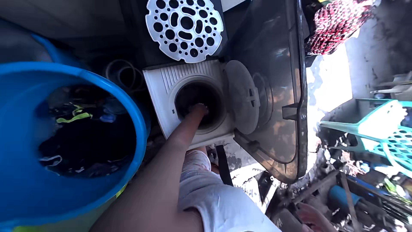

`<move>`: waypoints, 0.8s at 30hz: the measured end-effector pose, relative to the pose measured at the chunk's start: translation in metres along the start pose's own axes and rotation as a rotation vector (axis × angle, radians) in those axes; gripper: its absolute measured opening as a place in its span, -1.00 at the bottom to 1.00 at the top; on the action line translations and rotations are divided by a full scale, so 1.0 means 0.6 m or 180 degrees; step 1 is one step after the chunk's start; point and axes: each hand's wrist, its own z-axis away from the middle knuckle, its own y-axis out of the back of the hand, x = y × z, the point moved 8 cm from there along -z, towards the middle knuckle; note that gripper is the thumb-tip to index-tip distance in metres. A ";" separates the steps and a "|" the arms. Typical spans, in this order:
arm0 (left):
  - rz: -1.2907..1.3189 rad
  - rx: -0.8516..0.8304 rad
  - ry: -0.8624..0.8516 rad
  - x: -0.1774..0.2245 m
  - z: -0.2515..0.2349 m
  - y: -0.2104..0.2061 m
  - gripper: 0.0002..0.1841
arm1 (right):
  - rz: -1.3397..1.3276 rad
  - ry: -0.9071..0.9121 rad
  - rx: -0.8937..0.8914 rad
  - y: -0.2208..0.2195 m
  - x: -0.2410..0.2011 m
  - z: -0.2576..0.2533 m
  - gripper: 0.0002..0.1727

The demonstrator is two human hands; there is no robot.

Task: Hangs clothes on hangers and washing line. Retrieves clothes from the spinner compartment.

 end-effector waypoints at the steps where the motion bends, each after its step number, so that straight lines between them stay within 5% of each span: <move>1: -0.0132 0.0062 -0.0221 0.015 0.026 0.005 -0.45 | -0.0010 0.0091 -0.0008 0.000 -0.006 -0.006 -0.24; 6: 0.0451 0.0446 -0.1215 0.026 0.231 0.026 -0.29 | 0.0071 0.0740 -0.0225 -0.030 -0.013 -0.062 -0.27; 10: -0.0163 -0.0424 -0.2087 0.045 0.391 -0.017 -0.48 | 0.0130 0.1319 -0.0355 -0.091 -0.063 -0.135 -0.38; 13: -0.0426 -0.0600 -0.3523 0.101 0.475 -0.040 -0.57 | -0.0781 0.1624 -0.0718 -0.136 -0.142 -0.198 -0.37; 16: -0.0246 -0.0603 -0.4560 0.164 0.511 -0.074 -0.58 | -0.2524 0.1403 -0.0195 -0.156 -0.179 -0.242 -0.41; 18: -0.0696 -0.0991 -0.4335 0.190 0.513 -0.121 -0.51 | -0.3061 0.1174 0.0258 -0.146 -0.177 -0.246 -0.81; 21: -0.1392 -0.1387 -0.3812 0.205 0.519 -0.174 -0.53 | -0.2853 0.1613 0.0277 -0.140 -0.144 -0.235 -0.78; 24: -0.1412 -0.1197 -0.3878 0.240 0.532 -0.178 -0.60 | -0.3200 0.1747 0.0485 -0.114 -0.064 -0.192 -0.80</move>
